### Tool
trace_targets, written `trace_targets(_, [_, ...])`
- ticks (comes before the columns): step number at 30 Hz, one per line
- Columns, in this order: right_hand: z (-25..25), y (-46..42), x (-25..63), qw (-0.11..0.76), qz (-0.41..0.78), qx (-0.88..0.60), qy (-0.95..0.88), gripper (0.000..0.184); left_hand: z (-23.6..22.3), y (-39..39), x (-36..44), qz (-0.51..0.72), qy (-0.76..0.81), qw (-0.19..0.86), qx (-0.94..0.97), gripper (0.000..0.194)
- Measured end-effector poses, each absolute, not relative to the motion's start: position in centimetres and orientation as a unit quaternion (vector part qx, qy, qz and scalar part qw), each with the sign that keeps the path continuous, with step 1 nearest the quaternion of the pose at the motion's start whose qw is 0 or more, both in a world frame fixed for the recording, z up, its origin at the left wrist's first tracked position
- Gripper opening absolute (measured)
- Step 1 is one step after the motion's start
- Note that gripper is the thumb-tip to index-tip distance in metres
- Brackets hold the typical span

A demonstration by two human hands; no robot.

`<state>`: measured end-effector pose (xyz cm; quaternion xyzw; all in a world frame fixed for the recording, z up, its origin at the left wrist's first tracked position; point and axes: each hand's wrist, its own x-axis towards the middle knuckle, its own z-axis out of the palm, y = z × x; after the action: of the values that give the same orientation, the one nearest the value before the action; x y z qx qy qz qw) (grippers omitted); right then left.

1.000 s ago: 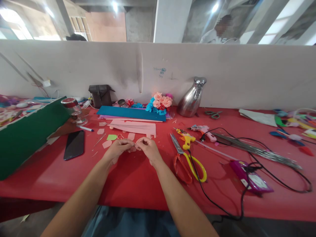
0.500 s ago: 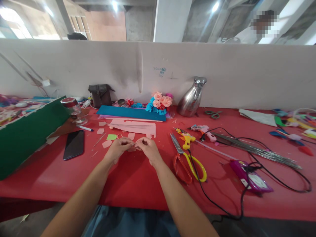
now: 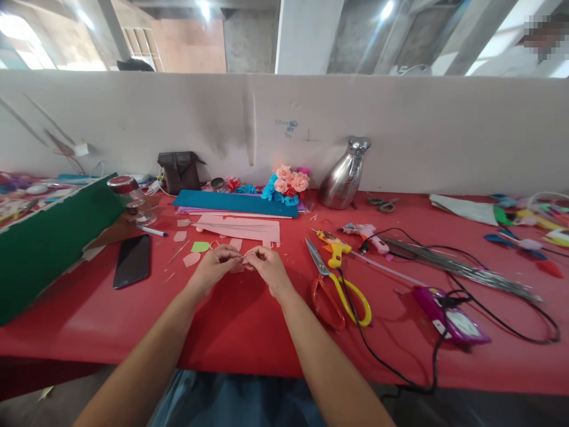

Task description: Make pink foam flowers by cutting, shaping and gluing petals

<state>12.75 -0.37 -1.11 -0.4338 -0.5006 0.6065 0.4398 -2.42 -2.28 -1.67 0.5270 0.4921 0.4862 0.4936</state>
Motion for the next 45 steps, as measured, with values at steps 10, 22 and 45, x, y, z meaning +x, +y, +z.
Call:
trace_targets(10, [-1.3,-0.3,12.8,0.446,0.606,-0.418,-0.509,0.014,-1.6,-2.2,-2.4,0.489,0.484,0.514,0.512,0.013])
trace_targets(22, [-0.7,-0.5,12.8,0.447,0.602,-0.410,-0.520,0.010,-1.7,-2.1,-2.8,0.474,0.498,0.465,0.558,0.011])
trace_targets(45, [-1.0,-0.4,12.8,0.444,0.591,-0.408,-0.536,0.008,-0.5,-2.4,-2.6,0.473,0.491,0.501,0.533,0.013])
